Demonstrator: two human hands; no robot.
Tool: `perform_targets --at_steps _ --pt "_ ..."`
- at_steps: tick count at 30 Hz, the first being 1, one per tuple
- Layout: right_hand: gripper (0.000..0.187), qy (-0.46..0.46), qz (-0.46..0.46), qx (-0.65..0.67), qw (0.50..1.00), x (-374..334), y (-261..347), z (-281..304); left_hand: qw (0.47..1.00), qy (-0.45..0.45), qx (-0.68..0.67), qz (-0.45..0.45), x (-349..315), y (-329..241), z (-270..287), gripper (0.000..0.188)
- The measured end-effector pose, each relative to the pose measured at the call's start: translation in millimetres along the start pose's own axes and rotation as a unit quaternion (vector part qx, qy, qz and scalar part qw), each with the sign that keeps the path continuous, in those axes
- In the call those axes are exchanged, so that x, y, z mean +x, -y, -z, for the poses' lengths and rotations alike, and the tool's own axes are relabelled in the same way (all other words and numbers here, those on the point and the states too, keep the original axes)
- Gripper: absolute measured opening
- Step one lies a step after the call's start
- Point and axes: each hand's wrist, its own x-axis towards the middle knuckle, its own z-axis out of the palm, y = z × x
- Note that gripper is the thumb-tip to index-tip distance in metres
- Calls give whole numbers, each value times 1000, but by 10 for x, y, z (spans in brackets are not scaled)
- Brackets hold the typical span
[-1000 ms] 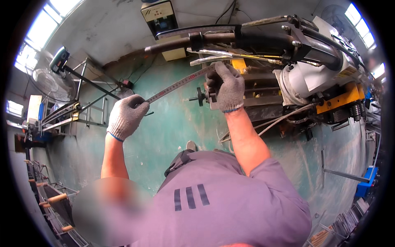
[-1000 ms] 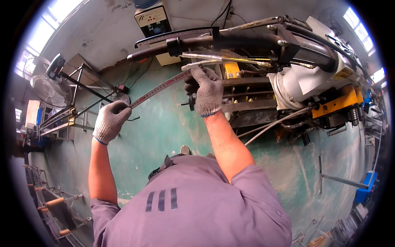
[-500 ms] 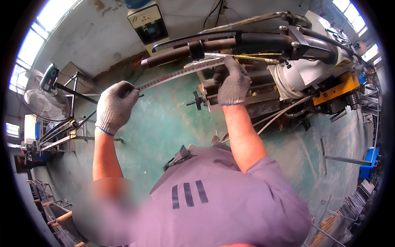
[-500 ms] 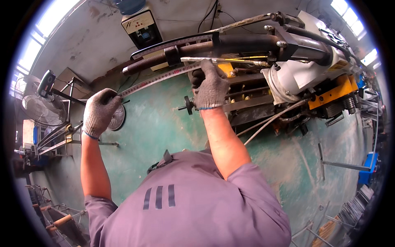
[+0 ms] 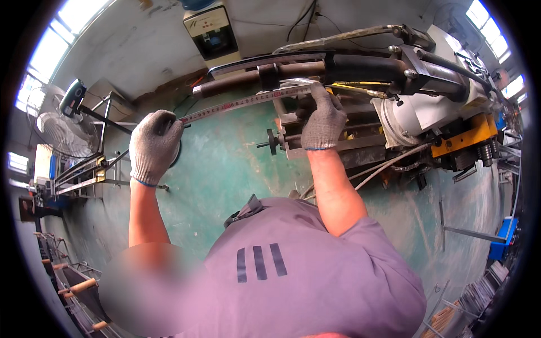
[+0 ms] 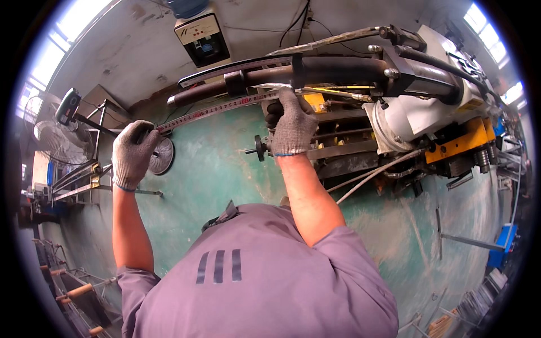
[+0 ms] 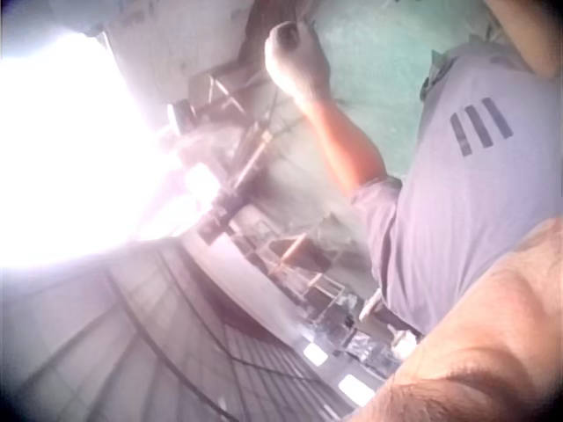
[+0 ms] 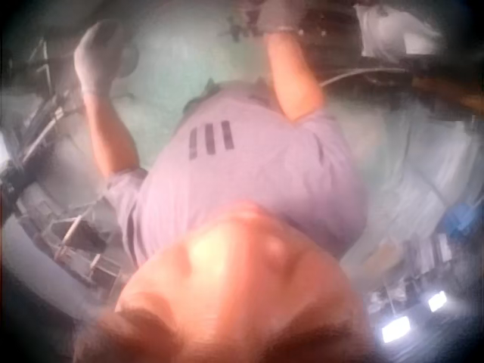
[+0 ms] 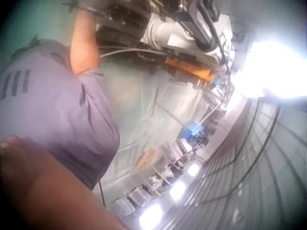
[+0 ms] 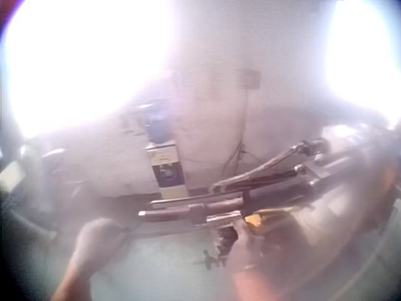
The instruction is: The person measures a long metal pipe clamped in a machine using a tape measure. They then move to a different area to measure a flexible corrugated hose, extending the tape measure along its length to determine its size.
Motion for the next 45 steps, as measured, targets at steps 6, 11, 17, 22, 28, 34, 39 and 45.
perform_targets --at_steps 6,11,17,22,28,34,39,45 --pt "25 15 -12 -49 999 61 -43 87 1000 -17 -4 4 1 37 -53 21" --pt "26 16 -10 -46 999 83 -79 93 1000 -13 -2 11 12 63 -81 21" --pt "22 -4 -1 -21 1000 55 -55 16 1000 -5 0 20 26 102 -124 21" --pt "22 -3 -7 -15 1000 66 -69 28 1000 -3 -11 18 37 109 -139 21" --pt "24 0 13 -22 1000 76 -84 38 999 3 -23 25 38 117 -163 21" --pt "25 3 10 -30 999 56 -57 31 1000 9 -7 14 42 149 -165 22" --pt "25 3 13 -39 999 77 -74 43 1000 13 -16 20 52 124 -141 22" --pt "26 8 18 -33 999 75 -80 48 999 12 -22 20 50 123 -150 21"
